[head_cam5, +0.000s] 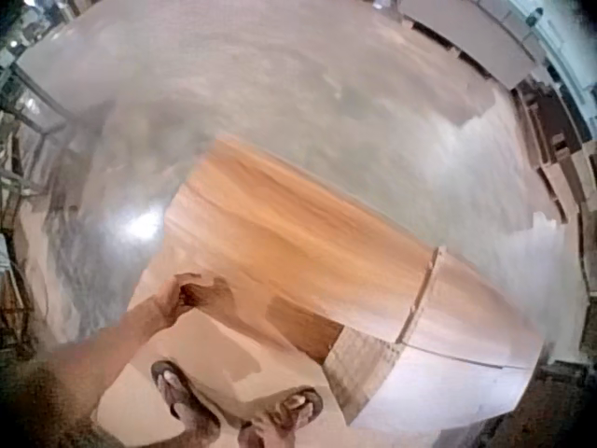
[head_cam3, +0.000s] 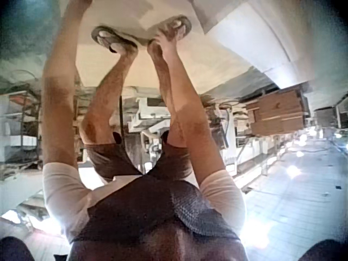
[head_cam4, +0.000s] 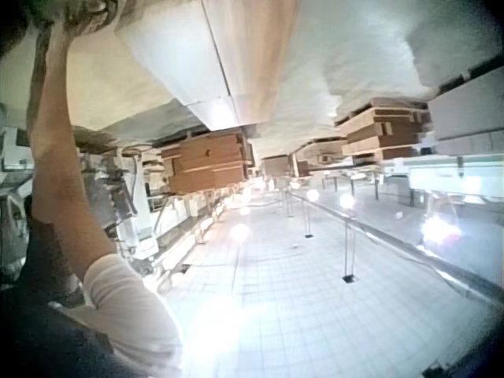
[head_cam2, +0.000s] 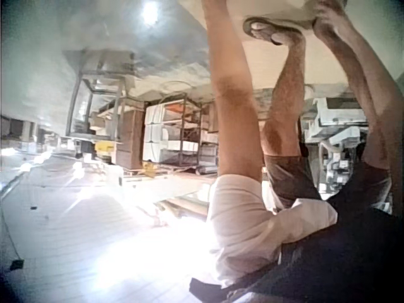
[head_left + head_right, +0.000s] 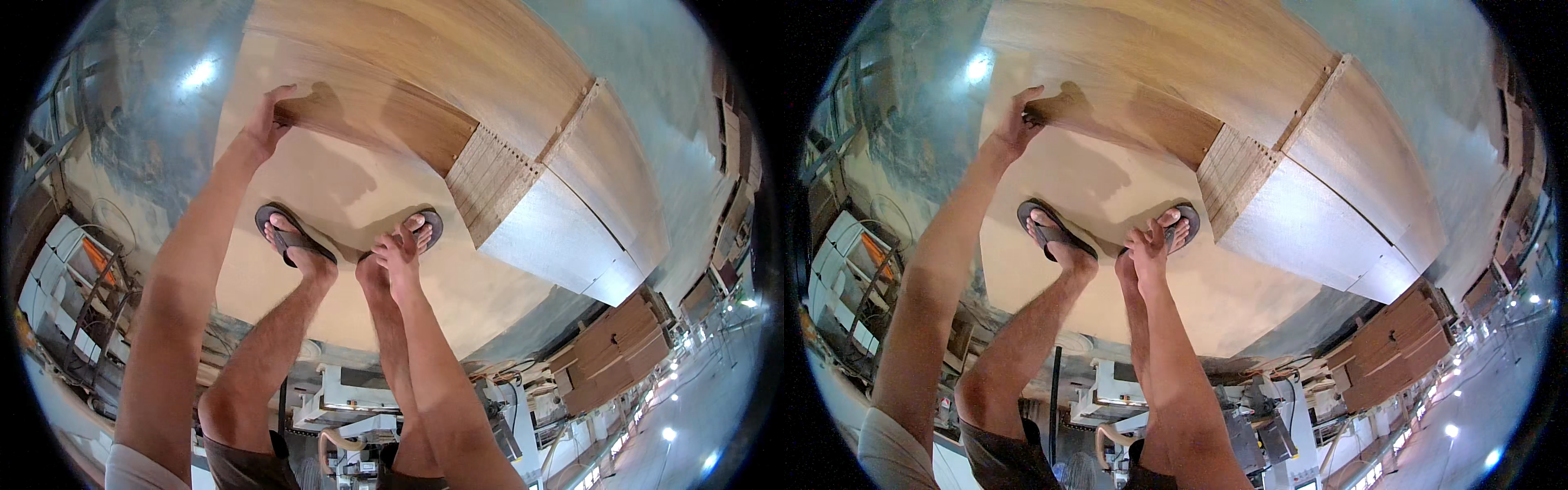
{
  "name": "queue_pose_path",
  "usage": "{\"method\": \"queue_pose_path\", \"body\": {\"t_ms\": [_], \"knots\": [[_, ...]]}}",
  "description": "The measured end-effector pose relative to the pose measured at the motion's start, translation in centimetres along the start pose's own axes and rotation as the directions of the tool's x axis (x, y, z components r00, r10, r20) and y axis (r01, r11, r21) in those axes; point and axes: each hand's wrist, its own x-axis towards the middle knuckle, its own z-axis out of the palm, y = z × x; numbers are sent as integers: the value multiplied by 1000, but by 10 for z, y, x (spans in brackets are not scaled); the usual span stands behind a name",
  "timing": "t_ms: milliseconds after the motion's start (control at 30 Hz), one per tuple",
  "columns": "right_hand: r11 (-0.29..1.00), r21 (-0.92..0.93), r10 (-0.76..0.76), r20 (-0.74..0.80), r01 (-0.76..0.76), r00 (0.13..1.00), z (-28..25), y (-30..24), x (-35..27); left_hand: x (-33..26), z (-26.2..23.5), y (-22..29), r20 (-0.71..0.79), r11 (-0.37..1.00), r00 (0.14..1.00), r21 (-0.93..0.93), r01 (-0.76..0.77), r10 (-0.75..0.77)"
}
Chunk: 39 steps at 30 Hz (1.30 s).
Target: The person takes wood planks from a machine and stacks them onto a pile on the floor.
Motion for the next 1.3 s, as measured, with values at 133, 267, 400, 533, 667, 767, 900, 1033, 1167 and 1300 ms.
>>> {"method": "queue_pose_path", "body": {"t_ms": [133, 267, 400, 533, 667, 767, 900, 1033, 1167, 1300], "knots": [[1000, -13, 19, -12, -19, 1000, 0, -4, -1, 2, -8, -2, 68, 996, 997, -80, -26, 32], [999, -27, 22, -13, -23, 1000, 0, -11, 0, 5, -8, -2, 14, 999, 1000, -37, -6, 7], [999, -25, 28, -12, -29, 1000, 2, -8, 2, 9, -14, -3, 60, 999, 998, 10, -38, 37], [1000, -23, 10, 13, -10, 1000, 0, -6, 1, -4, -12, 0, 110, 986, 993, 155, -64, 47], [996, -61, 59, -16, -60, 998, 7, -11, 0, -2, -13, -2, 142, 979, 986, 169, -111, 87], [997, -60, 47, -12, -48, 999, 8, -8, 1, -6, -13, -4, 148, 985, 986, 144, -100, 78], [998, -52, 36, -4, -36, 999, 8, -6, 0, 1, -13, 0, 137, 983, 989, 163, -87, 65], [998, -50, 36, -3, -36, 999, 9, -8, 1, -8, -6, 2, 104, 979, 991, 176, -103, 86], [997, -65, 32, 3, -32, 999, 11, -6, 4, -8, -10, 6, 159, 961, 982, 237, -139, 102], [998, -36, 44, -22, -45, 999, 10, -5, 0, -5, -18, 17, 253, 861, 967, 498, -103, -31]]}}
